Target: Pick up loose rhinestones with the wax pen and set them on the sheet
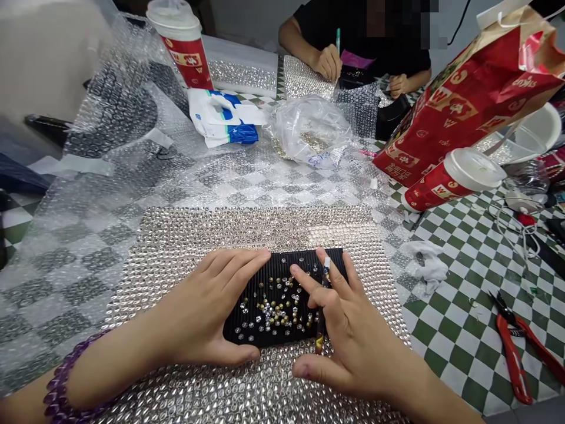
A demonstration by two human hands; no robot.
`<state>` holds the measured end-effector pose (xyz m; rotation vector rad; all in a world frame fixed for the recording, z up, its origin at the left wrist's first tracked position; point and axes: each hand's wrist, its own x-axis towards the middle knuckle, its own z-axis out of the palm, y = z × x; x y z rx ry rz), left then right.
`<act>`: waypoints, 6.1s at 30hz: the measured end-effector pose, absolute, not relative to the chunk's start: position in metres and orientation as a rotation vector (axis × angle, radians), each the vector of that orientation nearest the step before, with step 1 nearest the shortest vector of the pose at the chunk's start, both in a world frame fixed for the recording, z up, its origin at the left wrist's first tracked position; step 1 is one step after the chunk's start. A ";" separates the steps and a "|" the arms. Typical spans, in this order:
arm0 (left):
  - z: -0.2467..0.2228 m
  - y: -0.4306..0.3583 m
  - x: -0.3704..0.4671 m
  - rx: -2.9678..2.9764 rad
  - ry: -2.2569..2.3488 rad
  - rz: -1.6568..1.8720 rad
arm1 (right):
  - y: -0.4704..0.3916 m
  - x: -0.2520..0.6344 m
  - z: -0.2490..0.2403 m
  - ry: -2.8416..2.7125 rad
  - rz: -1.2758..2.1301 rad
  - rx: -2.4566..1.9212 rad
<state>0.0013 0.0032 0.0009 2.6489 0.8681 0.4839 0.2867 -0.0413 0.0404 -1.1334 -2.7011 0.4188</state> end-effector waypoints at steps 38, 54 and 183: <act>0.000 0.004 -0.001 2.654 0.858 0.476 | -0.049 0.293 0.043 -2.717 0.320 -1.108; 0.002 0.004 -0.001 2.669 0.868 0.481 | -0.047 0.291 0.044 -2.711 0.362 -1.044; 0.001 0.004 0.004 2.654 0.874 0.529 | -0.034 0.272 0.034 -2.720 0.629 -1.038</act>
